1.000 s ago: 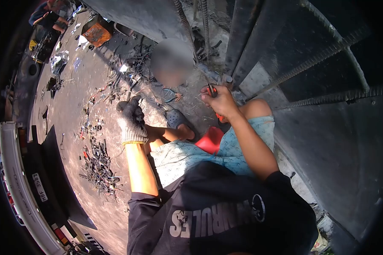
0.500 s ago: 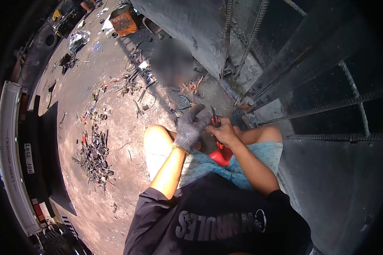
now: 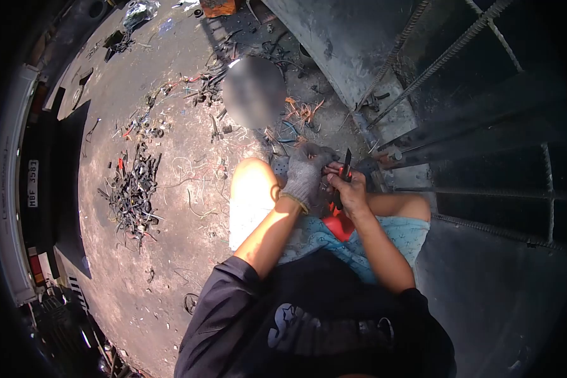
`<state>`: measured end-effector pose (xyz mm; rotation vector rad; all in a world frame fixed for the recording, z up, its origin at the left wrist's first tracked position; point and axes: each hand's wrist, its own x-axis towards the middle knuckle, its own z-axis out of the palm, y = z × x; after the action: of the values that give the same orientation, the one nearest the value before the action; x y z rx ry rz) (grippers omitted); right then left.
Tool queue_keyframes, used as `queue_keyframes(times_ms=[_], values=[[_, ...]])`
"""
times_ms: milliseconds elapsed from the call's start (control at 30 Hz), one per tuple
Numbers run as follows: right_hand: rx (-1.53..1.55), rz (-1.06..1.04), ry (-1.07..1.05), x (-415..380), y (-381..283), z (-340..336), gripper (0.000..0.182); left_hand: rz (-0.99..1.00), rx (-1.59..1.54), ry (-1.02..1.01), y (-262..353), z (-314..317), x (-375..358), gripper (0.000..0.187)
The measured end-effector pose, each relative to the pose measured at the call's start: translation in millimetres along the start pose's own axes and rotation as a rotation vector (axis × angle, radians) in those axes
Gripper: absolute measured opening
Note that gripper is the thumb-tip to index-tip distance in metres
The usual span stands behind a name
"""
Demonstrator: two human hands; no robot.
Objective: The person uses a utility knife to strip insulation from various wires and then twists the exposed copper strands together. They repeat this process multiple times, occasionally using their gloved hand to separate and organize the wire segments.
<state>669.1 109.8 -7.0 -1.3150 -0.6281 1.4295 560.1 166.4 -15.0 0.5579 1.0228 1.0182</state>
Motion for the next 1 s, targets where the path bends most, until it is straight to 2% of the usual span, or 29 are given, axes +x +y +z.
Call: queue_keyframes(times_ms=[33,100,167,233,267,367,433,533,567,633,667,700,767,833,900,933,1000], values=[[0.000,-0.023,0.021,0.9,-3.4,-0.3,0.027,-0.013,-0.106,0.073,7.9,3.7,0.8,0.018],[-0.323,-0.193,0.105,-0.4,-9.8,-6.1,0.026,-0.039,-0.094,0.133,29.0,8.1,1.0,0.016],[-0.317,-0.246,0.137,10.5,-1.4,-21.2,0.026,-0.047,-0.037,0.096,27.7,13.2,5.4,0.016],[-0.137,-0.190,0.149,17.0,-0.1,-24.0,0.020,-0.113,0.126,0.001,13.3,7.1,9.3,0.018],[-0.140,-0.177,0.144,18.3,0.1,-25.5,0.020,-0.073,0.263,-0.042,4.8,6.0,11.7,0.021],[-0.249,-0.086,0.069,16.7,-0.2,-26.7,0.013,0.017,0.308,0.002,-9.2,10.3,12.2,0.025],[-0.174,-0.090,0.075,14.4,-2.3,-21.3,0.008,-0.079,0.347,0.056,-6.5,9.0,13.3,0.032],[-0.263,-0.080,0.108,14.3,-1.7,-21.1,0.010,-0.047,0.387,0.026,-10.8,5.9,5.5,0.035],[-0.263,-0.080,0.112,14.8,5.2,-23.7,0.010,-0.053,0.310,0.031,-5.6,12.2,0.3,0.036],[-0.451,-0.208,0.100,18.8,17.3,-26.3,0.014,-0.049,0.237,0.018,-8.0,16.8,-0.4,0.037],[-0.573,-0.239,0.076,13.0,7.2,-21.2,0.018,-0.120,0.173,-0.011,-15.1,11.2,4.4,0.037],[-0.570,-0.257,0.096,13.8,7.5,-20.2,0.018,-0.193,0.111,-0.047,-21.6,7.5,9.9,0.037],[-0.982,-0.494,0.218,16.2,8.1,-20.4,0.018,-0.208,0.030,-0.111,-15.0,16.1,5.4,0.035],[-0.951,-0.521,0.336,17.5,6.4,-24.4,0.017,-0.258,0.302,-0.055,-23.0,13.3,11.1,0.032],[-0.814,-0.383,0.420,22.2,0.7,-28.1,0.020,-0.272,0.334,-0.094,13.9,34.8,-5.9,0.028],[-0.821,-0.387,0.433,23.6,-3.4,-33.1,0.020,-0.224,0.268,-0.015,23.6,38.5,-5.7,0.026],[-0.603,-0.284,0.171,21.0,-12.0,-46.8,0.026,-0.150,0.097,0.071,34.3,29.1,1.3,0.022]])
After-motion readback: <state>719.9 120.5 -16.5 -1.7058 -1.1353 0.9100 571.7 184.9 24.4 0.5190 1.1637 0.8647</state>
